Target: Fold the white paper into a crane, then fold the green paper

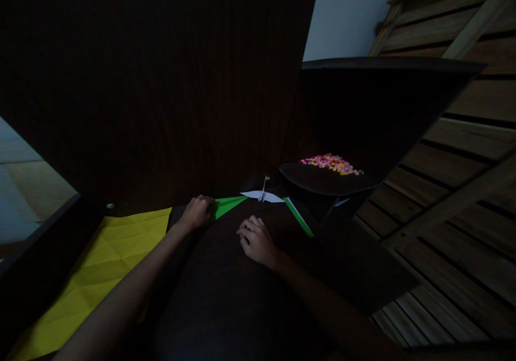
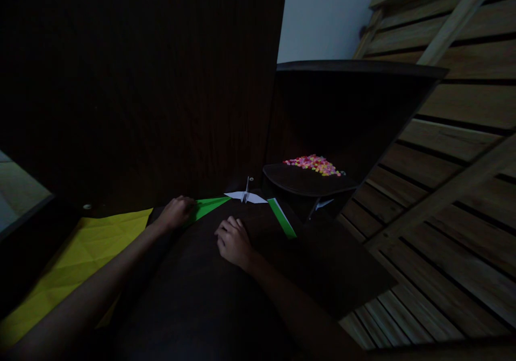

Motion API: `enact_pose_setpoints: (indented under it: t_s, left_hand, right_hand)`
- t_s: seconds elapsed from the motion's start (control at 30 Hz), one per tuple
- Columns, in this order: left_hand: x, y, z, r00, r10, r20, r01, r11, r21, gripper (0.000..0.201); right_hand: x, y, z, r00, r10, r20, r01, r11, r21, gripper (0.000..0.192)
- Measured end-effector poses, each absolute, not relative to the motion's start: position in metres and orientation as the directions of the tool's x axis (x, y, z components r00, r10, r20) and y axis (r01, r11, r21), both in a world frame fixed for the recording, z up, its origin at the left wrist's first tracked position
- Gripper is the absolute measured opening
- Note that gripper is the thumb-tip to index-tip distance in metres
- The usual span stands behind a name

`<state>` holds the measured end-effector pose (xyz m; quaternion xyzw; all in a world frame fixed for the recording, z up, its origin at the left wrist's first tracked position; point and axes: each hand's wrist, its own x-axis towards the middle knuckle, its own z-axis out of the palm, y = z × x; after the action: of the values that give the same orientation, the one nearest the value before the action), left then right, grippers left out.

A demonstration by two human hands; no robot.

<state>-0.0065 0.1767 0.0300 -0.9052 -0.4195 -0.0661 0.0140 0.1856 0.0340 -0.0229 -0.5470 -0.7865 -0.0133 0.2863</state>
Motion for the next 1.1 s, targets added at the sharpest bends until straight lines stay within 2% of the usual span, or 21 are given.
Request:
enact_pose_setpoints:
  t_s: [0.47, 1.1]
  left_hand:
    - [-0.002, 0.167, 0.033, 0.618, 0.781, 0.09, 0.781, -0.623, 0.039, 0.032]
    - [-0.007, 0.169, 0.022, 0.616, 0.777, 0.13, 0.767, -0.629, 0.128, 0.036]
  right_hand:
    - [0.186, 0.034, -0.023, -0.251, 0.856, 0.452, 0.866, 0.407, -0.291, 0.017]
    - [0.186, 0.035, -0.024, -0.251, 0.859, 0.445, 0.868, 0.404, -0.29, 0.017]
